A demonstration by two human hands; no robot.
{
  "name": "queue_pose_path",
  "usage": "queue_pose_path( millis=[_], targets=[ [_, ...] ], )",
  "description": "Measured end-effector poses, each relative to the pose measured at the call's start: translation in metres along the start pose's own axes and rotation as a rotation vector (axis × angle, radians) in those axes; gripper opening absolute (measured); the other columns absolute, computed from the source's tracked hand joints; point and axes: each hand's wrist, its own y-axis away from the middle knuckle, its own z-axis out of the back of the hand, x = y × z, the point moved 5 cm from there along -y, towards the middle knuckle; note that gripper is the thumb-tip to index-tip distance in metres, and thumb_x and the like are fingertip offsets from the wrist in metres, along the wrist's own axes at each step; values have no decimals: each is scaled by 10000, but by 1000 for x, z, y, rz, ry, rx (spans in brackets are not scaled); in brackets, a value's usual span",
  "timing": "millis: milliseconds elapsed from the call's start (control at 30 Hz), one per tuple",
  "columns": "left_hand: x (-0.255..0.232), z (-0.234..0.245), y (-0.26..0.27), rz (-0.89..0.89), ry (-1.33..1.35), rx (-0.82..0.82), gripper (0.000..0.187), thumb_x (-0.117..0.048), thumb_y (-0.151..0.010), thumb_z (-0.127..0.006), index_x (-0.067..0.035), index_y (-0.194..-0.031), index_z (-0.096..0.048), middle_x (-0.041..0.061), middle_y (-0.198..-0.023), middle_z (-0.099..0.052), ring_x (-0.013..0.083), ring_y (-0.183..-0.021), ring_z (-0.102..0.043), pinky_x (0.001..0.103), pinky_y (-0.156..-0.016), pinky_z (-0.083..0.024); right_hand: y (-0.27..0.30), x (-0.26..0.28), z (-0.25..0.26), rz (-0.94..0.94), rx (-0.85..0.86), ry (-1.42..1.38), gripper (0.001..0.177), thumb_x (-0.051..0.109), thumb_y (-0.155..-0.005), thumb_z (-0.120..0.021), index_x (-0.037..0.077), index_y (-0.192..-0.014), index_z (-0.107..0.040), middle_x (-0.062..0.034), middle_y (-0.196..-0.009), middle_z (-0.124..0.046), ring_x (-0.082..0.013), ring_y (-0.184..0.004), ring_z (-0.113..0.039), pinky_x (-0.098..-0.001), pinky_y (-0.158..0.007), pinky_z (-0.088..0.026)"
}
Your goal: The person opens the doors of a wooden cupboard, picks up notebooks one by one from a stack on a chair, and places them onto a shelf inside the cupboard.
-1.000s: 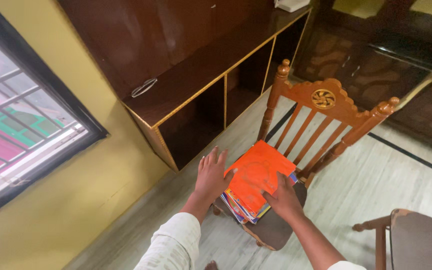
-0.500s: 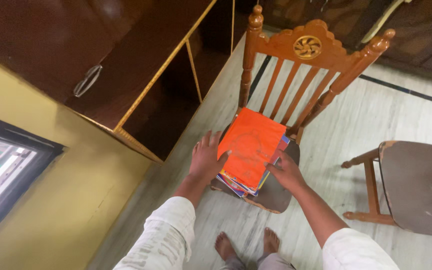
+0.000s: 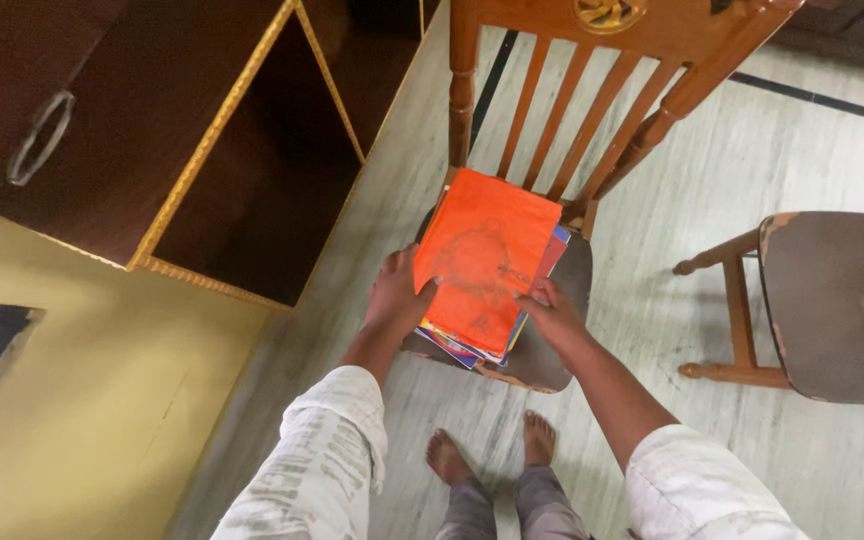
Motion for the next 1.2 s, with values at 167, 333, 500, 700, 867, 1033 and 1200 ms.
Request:
queue_pose_path(
  millis=[167, 333, 500, 700, 867, 1033, 1200],
  targets=[
    [20, -26, -10, 39, 44, 19, 769, -385, -897, -731, -139, -1530, -369, 172, -1509, -446, 373, -1373, -458, 486, -1109, -416, -7, -11, -8, -106, 73, -41, 689, 439, -857, -699, 139, -1439, -486, -45, -1406, -600, -174, -1236, -554, -360, -973, -454],
    [23, -38, -1, -33, -8, -69, 665, -347, -894, -729, -112, -1457, -465, 166, -1482, -497, 376, -1351, -486, 509, -1074, -426, -11, -29, -18, -123, 118, -88, 735, 417, -860, -711, 106, -1474, -454, -38, -1318, -669, -157, -1193, -577, -344, -949, -448],
    [15, -44, 10, -29, -40, -128, 599, -306, -895, -716, -99, -1418, -509, 154, -1425, -547, 367, -1306, -524, 529, -1051, -427, -9, -36, -24, -38, 103, -133, 690, 316, -898, -716, 58, -1487, -463, -104, -1183, -728, -151, -1089, -653, -319, -928, -487],
    [14, -58, 19, 42, 13, -182, 582, -280, -898, -707, -80, -1412, -520, 194, -1386, -553, 414, -1232, -539, 508, -1028, -464, 10, -41, -16, -76, 49, -23, 547, 241, -951, -660, 40, -1440, -519, -138, -1083, -770, -175, -1019, -707, -337, -938, -511],
    [36, -83, 20, 102, 21, -248, 465, -230, -934, -673, -84, -1365, -575, 204, -1372, -560, 423, -1226, -560, 528, -1011, -460, 25, -50, -4, -146, -76, 161, 390, 191, -990, -646, 50, -1352, -615, -118, -1119, -742, -206, -984, -693, -367, -905, -527],
    [43, -97, 31, 276, 318, 16, 386, -261, -1019, -564, -86, -1362, -588, 177, -1264, -656, 356, -1141, -629, 458, -947, -494, 30, -63, 3, -144, -50, -49, 403, 130, -990, -624, 74, -1383, -556, -101, -1147, -736, -180, -999, -684, -357, -887, -536],
    [23, -85, 46, 343, 637, 62, 396, -233, -1027, -561, -70, -1387, -569, 103, -1136, -707, 211, -979, -641, 341, -891, -501, 33, -64, 5, -78, -6, -319, 441, 89, -979, -606, 63, -1412, -530, -82, -1180, -740, -152, -1055, -684, -331, -913, -538]
  ],
)
